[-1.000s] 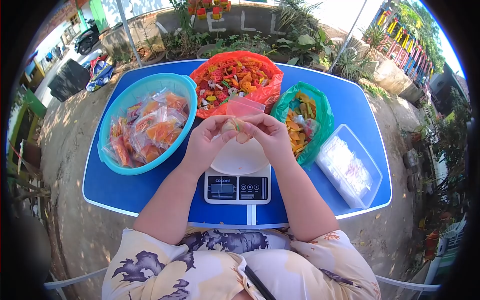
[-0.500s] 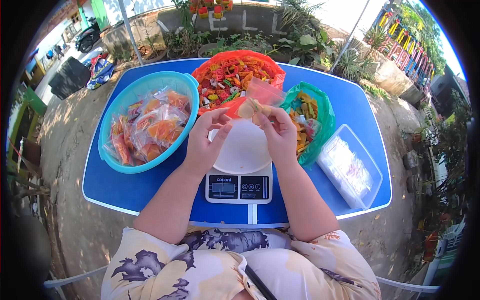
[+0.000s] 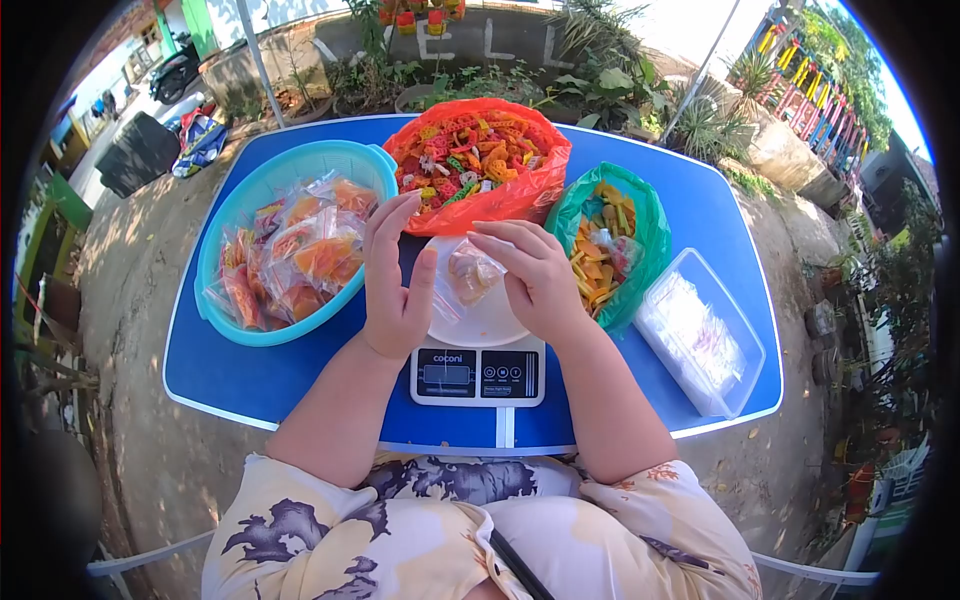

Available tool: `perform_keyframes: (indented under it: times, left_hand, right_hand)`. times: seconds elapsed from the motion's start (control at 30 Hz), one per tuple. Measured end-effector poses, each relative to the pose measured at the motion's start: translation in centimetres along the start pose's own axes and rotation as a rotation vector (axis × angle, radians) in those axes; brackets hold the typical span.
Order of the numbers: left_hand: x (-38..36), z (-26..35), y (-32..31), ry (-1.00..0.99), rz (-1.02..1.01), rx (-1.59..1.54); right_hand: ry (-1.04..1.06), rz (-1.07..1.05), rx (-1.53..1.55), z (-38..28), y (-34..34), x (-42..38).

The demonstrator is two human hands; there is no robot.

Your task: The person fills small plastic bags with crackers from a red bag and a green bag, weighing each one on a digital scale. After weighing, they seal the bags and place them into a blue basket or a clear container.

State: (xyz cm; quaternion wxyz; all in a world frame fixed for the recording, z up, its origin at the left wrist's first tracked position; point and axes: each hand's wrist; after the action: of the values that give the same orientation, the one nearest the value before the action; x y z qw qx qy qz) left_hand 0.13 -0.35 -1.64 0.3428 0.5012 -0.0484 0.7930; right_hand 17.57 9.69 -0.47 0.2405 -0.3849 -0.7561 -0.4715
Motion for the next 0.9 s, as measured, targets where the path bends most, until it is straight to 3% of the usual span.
perform_keyframes:
  times: [0.07,0.17,0.37,0.47,0.6,0.8,0.9]
  left_hand:
    - [0.0,0.0,-0.1,-0.011,0.000,-0.008]
    - [0.0,-0.2,0.0,-0.022,-0.002,0.017]
    - [0.1,0.0,0.1,-0.025,0.002,0.026]
    - [0.1,0.0,0.1,-0.027,-0.018,0.045]
    - [0.1,-0.1,0.0,-0.031,-0.006,0.039]
    - [0.1,-0.1,0.2,-0.041,-0.009,0.074]
    - [0.1,-0.1,0.1,-0.054,-0.013,0.074]
  right_hand:
    - [0.036,-0.210,-0.042,0.3,-0.5,-0.5]
    - [-0.001,-0.278,-0.029,0.3,-0.7,-1.0]
    - [-0.046,0.006,-0.083,0.9,0.5,-0.5]
    - [-0.043,-0.013,-0.040,0.0,0.4,-0.1]
    - [-0.039,-0.317,-0.074,-0.1,-0.3,-0.8]
    - [-0.008,-0.210,-0.138,-0.7,0.2,-0.1]
    - [-0.046,-0.351,-0.153,-0.4,-0.1,-0.7]
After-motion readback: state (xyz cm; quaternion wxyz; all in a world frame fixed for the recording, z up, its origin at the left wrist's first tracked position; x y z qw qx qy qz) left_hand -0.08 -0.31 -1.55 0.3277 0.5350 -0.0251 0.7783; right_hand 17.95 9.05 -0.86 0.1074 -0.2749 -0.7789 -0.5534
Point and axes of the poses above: each hand's wrist, its own x-axis towards the middle knuckle, its own y-axis out of the back of the hand, z = x × y, and after that the axes turned 8 degrees about x, right-handed
